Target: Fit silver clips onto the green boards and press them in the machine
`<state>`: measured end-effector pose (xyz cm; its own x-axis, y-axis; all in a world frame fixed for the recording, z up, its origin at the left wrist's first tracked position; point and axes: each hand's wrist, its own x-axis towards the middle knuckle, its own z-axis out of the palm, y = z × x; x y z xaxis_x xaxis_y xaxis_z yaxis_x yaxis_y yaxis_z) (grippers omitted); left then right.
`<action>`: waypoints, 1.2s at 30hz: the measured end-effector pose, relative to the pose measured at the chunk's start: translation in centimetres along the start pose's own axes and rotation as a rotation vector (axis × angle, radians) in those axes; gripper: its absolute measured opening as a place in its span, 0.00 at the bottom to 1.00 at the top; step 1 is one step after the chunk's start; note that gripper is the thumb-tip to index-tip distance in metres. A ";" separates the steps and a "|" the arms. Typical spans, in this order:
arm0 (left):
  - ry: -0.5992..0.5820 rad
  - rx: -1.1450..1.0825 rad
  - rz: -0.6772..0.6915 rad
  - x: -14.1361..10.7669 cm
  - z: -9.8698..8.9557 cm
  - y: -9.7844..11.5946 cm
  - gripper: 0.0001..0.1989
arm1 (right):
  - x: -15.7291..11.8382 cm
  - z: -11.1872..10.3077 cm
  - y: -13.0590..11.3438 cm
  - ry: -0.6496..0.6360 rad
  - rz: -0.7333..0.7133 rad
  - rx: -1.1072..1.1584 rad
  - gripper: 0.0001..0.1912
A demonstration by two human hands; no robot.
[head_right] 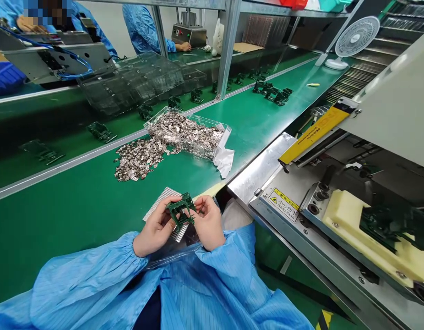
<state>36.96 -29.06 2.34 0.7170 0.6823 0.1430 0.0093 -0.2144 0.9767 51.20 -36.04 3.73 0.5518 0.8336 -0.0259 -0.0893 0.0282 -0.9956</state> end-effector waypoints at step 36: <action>-0.721 0.216 0.541 13.3 17.5 13.4 0.27 | -14.7 -23.9 -8.4 1.052 -0.603 -0.236 0.30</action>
<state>58.85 -35.09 14.48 0.9211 -0.1333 0.3659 -0.3757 -0.5515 0.7448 63.61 -61.71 10.32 0.8608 -0.1308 0.4919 0.5023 0.0626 -0.8624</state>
